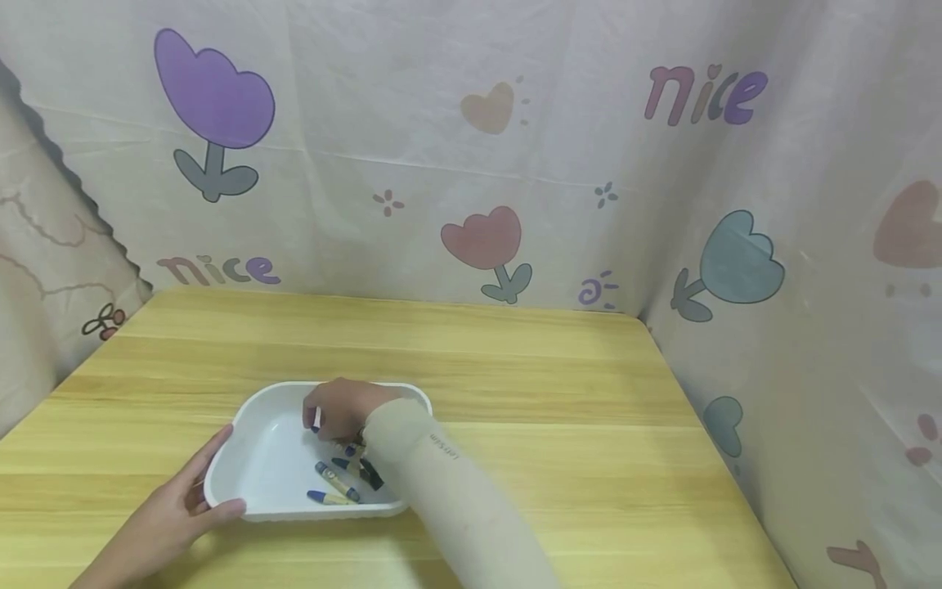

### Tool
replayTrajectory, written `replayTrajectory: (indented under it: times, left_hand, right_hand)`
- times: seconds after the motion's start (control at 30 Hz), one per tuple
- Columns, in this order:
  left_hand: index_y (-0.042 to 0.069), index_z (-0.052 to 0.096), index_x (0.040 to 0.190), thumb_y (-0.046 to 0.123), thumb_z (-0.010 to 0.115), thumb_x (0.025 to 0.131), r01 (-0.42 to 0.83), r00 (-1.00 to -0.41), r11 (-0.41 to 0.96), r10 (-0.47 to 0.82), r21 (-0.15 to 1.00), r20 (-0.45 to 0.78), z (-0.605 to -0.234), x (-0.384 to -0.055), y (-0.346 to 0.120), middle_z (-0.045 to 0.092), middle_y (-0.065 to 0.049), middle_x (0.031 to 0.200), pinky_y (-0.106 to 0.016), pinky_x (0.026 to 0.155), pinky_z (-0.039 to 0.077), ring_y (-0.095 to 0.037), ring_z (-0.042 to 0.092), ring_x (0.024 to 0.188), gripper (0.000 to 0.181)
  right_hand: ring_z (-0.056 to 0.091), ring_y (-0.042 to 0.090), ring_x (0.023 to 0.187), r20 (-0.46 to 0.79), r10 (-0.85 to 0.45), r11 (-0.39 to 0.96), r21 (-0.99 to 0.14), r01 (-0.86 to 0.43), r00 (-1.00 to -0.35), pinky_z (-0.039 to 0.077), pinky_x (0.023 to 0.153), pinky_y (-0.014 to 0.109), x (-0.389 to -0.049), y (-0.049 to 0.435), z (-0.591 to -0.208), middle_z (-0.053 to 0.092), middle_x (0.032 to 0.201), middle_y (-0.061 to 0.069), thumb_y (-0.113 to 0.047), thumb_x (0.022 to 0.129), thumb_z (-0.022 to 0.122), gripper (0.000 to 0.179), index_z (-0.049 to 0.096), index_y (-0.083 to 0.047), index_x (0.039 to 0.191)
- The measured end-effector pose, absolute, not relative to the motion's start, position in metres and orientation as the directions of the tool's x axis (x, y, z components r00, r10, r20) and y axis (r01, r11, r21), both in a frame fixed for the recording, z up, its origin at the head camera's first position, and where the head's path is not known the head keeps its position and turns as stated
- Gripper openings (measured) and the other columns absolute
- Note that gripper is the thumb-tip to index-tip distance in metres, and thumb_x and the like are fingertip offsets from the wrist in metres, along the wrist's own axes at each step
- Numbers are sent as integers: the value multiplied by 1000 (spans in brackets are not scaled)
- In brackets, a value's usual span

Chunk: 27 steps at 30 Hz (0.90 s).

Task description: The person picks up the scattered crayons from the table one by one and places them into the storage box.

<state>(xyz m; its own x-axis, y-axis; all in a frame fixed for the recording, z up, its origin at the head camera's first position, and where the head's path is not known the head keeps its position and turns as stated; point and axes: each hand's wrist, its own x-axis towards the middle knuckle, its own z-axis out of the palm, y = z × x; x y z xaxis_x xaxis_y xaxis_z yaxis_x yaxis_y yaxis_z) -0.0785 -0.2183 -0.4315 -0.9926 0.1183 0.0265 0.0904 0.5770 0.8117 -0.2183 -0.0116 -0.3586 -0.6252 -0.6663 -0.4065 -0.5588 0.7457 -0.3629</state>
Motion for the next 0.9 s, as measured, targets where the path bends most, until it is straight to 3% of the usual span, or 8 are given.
replayTrajectory:
  times: [0.3, 0.53, 0.9]
  left_hand:
    - [12, 10, 157, 24, 76, 86, 92, -993, 573, 115, 814, 32, -432, -78, -218, 24, -35, 150, -9, 82, 43, -43, 45, 121, 98]
    - [13, 9, 157, 24, 75, 87, 72, -993, 557, 118, 827, 8, -431, -80, -218, 22, -34, 151, -10, 81, 45, -42, 46, 121, 97]
    - [10, 13, 156, 21, 76, 86, 135, -989, 566, 127, 813, 75, -430, -83, -217, 29, -35, 148, -10, 82, 45, -41, 49, 117, 95]
  right_hand:
    - [54, 4, 83, -336, -699, 714, -365, -597, -631, 46, 68, 16, -221, -10, -355, 59, 93, -10, -16, 93, 67, 13, 66, -21, 105]
    - [57, 5, 79, -283, -705, 701, -422, -575, -651, 48, 64, 17, -220, 5, -342, 59, 93, -9, -23, 93, 67, 19, 66, -17, 111]
    - [58, 8, 82, -51, -699, 621, -538, -570, -714, 50, 70, 19, -215, 60, -309, 62, 94, -7, -21, 94, 66, 18, 65, -14, 111]
